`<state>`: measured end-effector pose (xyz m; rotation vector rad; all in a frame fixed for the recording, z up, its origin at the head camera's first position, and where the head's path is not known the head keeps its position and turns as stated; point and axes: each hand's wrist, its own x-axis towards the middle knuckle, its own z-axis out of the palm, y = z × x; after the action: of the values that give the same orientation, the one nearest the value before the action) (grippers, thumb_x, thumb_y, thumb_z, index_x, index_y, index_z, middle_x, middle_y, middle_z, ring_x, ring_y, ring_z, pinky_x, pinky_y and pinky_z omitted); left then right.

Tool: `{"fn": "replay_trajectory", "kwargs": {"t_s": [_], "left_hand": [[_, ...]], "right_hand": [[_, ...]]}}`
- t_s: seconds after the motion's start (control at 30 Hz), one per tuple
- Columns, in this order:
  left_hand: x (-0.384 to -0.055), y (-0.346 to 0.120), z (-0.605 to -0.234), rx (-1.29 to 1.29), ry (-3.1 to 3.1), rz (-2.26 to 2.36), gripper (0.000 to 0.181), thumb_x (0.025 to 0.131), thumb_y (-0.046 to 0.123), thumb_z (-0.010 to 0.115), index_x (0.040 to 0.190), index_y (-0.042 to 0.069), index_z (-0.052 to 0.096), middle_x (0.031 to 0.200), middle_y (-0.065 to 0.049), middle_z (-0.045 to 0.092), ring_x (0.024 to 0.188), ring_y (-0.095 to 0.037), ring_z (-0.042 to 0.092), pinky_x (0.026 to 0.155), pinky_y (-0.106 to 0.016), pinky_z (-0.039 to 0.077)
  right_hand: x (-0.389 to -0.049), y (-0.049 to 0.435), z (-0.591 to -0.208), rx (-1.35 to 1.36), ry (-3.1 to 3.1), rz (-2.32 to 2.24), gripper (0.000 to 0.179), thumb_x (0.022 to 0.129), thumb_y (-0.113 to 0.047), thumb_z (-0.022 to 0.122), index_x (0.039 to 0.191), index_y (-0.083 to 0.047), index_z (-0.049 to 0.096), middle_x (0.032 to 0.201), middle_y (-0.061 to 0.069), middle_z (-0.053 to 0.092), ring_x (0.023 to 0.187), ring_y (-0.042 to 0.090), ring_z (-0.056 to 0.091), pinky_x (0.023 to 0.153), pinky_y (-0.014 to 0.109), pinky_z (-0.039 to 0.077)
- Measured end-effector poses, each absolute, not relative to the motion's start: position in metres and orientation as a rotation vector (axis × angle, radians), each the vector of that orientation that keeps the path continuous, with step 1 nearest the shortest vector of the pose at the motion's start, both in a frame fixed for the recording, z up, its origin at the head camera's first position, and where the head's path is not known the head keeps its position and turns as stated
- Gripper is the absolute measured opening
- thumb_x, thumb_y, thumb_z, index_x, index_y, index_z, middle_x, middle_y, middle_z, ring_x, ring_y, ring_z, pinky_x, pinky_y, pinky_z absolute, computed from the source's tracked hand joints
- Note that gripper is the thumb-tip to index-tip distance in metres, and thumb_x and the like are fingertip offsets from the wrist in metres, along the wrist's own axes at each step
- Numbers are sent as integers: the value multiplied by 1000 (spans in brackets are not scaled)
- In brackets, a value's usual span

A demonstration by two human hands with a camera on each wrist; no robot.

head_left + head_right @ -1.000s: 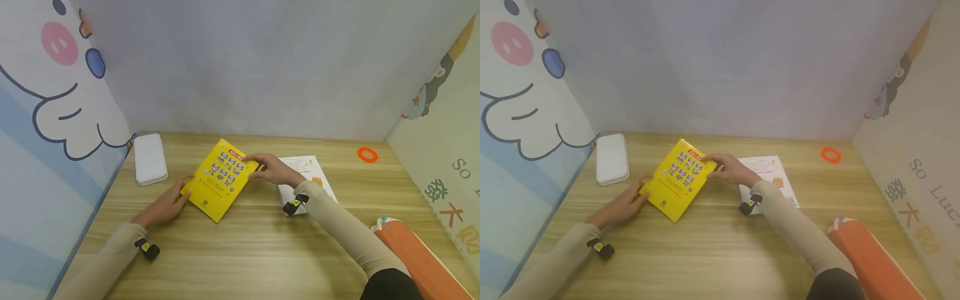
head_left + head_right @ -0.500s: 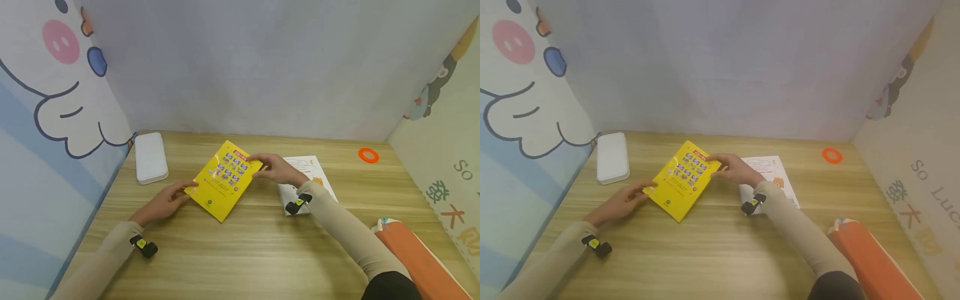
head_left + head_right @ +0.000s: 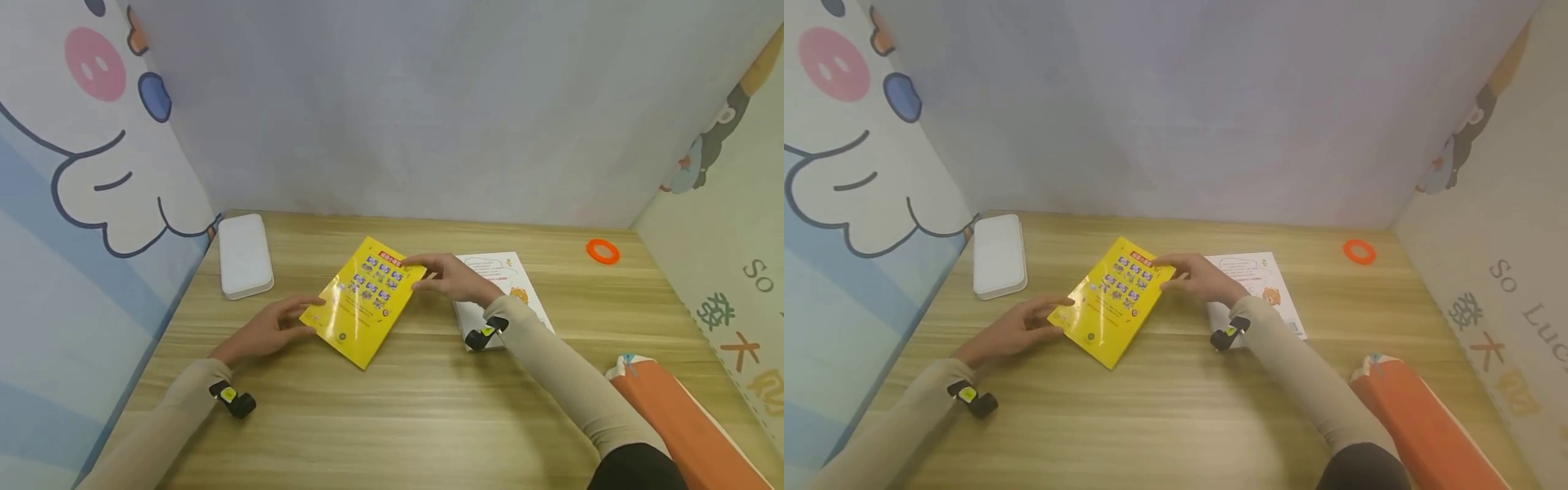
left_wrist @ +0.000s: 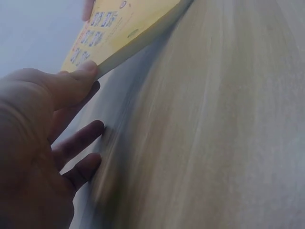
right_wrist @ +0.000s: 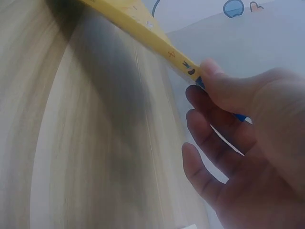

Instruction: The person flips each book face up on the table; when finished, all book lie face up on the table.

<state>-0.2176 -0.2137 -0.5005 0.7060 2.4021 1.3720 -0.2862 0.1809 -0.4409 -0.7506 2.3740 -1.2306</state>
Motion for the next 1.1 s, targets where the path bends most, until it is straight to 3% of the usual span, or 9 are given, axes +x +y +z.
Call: {"fn": "replay_trajectory", "kwargs": {"t_s": [0.13,0.37,0.4,0.5,0.6,0.63,0.77,1.0,1.1], "left_hand": [[-216,-215,-501,691,2433,1336,56,96,25,74,149,20,55,153,-13,55,134,-32,60,109,-43,51],[-214,-216,-494,658,2440,1332,55,93,30,78,144,24,61,152,-4,57,143,-27,50,116,-54,42],[-214,-217,-495,660,2443,1332,55,93,29,78,144,25,61,152,-3,57,141,-23,52,116,-49,44],[-215,-216,-496,695,2427,1352,57,93,22,78,146,23,59,140,-8,65,104,-12,66,94,-32,56],[-217,-215,-497,731,2412,1353,58,95,18,74,150,21,55,143,-13,63,92,-5,57,80,-17,49],[-217,-215,-497,741,2388,1366,58,96,17,73,151,20,53,144,-14,61,93,-4,58,80,-17,49],[-219,-213,-501,757,2315,1399,57,100,17,68,153,17,50,161,-13,45,130,4,47,103,-11,42],[-217,-213,-503,696,2399,1352,56,101,28,67,153,18,51,159,-9,48,123,-9,56,97,-15,46],[-215,-212,-505,664,2410,1363,58,100,30,69,154,19,49,161,-8,46,140,-21,49,111,-24,44]], "right_hand": [[-287,180,-441,-755,2388,-1217,43,101,-17,67,143,-18,61,143,9,64,100,25,66,80,28,51],[-289,179,-442,-747,2387,-1223,40,101,-18,66,141,-18,64,142,8,66,96,22,62,77,28,47],[-289,179,-442,-746,2393,-1216,40,101,-18,67,141,-19,64,142,8,66,95,21,62,76,28,48],[-289,179,-443,-741,2405,-1194,41,100,-21,69,140,-20,65,140,7,68,90,20,61,73,27,46],[-289,179,-443,-727,2409,-1179,42,99,-23,71,140,-20,65,133,7,72,83,18,57,67,25,40],[-289,179,-444,-724,2409,-1180,42,99,-23,71,140,-19,65,131,8,73,82,18,56,67,25,39],[-293,176,-450,-734,2446,-1168,39,99,-22,70,137,-15,67,127,9,74,82,14,56,69,24,41],[-294,169,-458,-756,2511,-1117,34,98,-20,71,130,-9,71,111,9,74,70,12,50,63,21,39],[-292,169,-460,-740,2506,-1129,33,98,-19,72,130,-9,71,113,10,74,71,11,51,63,21,40]]}}
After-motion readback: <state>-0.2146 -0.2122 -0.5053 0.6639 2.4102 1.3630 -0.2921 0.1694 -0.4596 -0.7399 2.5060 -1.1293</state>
